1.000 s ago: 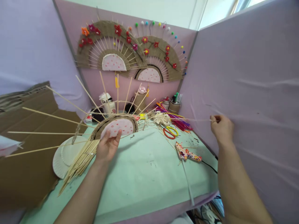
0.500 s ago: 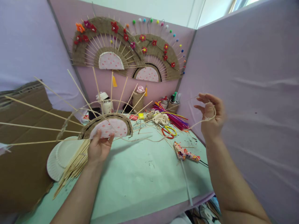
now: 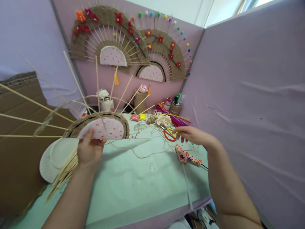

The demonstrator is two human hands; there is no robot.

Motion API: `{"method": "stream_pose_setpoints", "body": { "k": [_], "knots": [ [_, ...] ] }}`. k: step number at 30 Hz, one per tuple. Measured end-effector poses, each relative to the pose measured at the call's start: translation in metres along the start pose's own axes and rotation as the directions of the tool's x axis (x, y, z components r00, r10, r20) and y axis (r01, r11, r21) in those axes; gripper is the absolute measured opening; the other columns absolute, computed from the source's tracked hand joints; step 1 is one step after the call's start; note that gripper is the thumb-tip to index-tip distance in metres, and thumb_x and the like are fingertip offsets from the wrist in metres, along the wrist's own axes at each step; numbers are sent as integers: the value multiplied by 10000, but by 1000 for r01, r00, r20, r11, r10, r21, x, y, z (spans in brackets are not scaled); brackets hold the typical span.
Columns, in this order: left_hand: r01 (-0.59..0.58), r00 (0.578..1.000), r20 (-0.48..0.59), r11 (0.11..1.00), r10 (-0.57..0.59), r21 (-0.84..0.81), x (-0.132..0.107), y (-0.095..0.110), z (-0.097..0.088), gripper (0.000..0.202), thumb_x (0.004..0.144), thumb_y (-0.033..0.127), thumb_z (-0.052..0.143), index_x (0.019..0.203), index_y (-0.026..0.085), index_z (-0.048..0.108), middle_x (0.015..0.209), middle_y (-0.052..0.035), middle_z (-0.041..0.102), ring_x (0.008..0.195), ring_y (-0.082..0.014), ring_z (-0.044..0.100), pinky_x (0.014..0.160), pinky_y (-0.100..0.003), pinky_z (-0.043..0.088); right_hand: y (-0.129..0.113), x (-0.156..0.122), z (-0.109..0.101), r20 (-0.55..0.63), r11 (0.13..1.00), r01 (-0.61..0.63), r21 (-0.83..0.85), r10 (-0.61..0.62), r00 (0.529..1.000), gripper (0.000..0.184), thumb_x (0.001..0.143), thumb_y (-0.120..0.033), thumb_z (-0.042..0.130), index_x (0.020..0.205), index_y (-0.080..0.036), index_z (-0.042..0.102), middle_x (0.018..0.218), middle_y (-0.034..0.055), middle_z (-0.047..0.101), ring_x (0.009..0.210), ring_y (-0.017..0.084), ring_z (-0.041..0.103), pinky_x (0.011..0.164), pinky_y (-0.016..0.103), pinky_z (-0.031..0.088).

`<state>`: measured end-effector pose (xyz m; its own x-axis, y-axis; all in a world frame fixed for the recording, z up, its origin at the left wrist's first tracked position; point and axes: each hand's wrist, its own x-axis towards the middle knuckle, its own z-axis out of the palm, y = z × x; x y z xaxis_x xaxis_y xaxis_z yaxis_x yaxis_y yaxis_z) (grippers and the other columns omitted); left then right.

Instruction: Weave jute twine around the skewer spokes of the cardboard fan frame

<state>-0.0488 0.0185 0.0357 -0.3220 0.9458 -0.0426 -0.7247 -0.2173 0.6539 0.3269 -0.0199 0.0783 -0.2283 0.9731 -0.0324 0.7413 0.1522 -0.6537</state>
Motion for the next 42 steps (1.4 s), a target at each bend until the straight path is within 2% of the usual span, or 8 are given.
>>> {"method": "stream_pose_setpoints", "body": {
  "k": [7,13,22,27,29,32,35,42],
  "knots": [
    [-88,995,46,996,86,25,1,2,-2,122,769,90,588,721,201,593,565,73,631,453,-100,570,350,-198,394,11,108,17,-255,912,-58,-405,-52,966,266,866,-227,463,1022,-164,669,1008,82,710,886,191,640,769,271,464],
    [-111,993,32,993,110,36,4,3,-6,108,709,98,643,718,190,587,571,65,628,452,-109,561,341,-207,380,12,192,45,-157,862,-68,-502,-13,987,433,743,-195,620,1176,-202,614,1233,126,623,1124,274,543,928,372,394],
    [-102,994,36,994,100,51,5,4,-9,96,698,120,659,721,194,603,585,67,640,460,-114,555,331,-218,381,31,205,50,-290,871,-62,-488,-95,952,471,761,-193,567,1231,-212,533,1281,136,572,1222,308,448,1036,504,240],
    [-93,995,40,995,91,41,-1,5,-3,91,729,99,624,743,184,596,583,65,632,466,-107,543,344,-214,377,40,194,11,-650,993,117,23,-74,756,499,829,-326,501,1284,-166,378,1300,129,542,1135,183,539,948,319,414],
    [-91,995,41,996,90,25,-3,6,-4,100,723,103,637,737,186,584,592,66,627,480,-105,540,348,-210,373,42,187,-2,-726,884,291,365,74,684,438,799,-376,562,1186,-223,427,1204,75,601,1037,154,596,871,289,469],
    [-96,994,56,995,94,24,-6,8,-10,115,706,126,670,715,189,574,613,63,621,507,-106,541,352,-208,377,38,173,-15,-586,650,326,687,228,778,302,836,-474,544,1047,-270,472,1020,17,658,865,141,647,709,265,517],
    [-118,990,85,992,113,52,-9,10,-15,106,709,134,668,753,208,607,654,59,630,542,-108,543,350,-206,389,30,166,-18,-263,569,69,820,267,927,337,915,-550,398,924,-233,513,812,16,653,606,104,601,475,188,439],
    [-142,989,65,981,135,130,-13,20,-16,163,648,89,652,721,232,621,651,75,635,536,-122,517,295,-227,404,-2,200,21,59,644,-241,726,291,955,314,842,-461,615,724,-181,537,500,-29,530,333,35,243,304,150,155]
  ]
}}
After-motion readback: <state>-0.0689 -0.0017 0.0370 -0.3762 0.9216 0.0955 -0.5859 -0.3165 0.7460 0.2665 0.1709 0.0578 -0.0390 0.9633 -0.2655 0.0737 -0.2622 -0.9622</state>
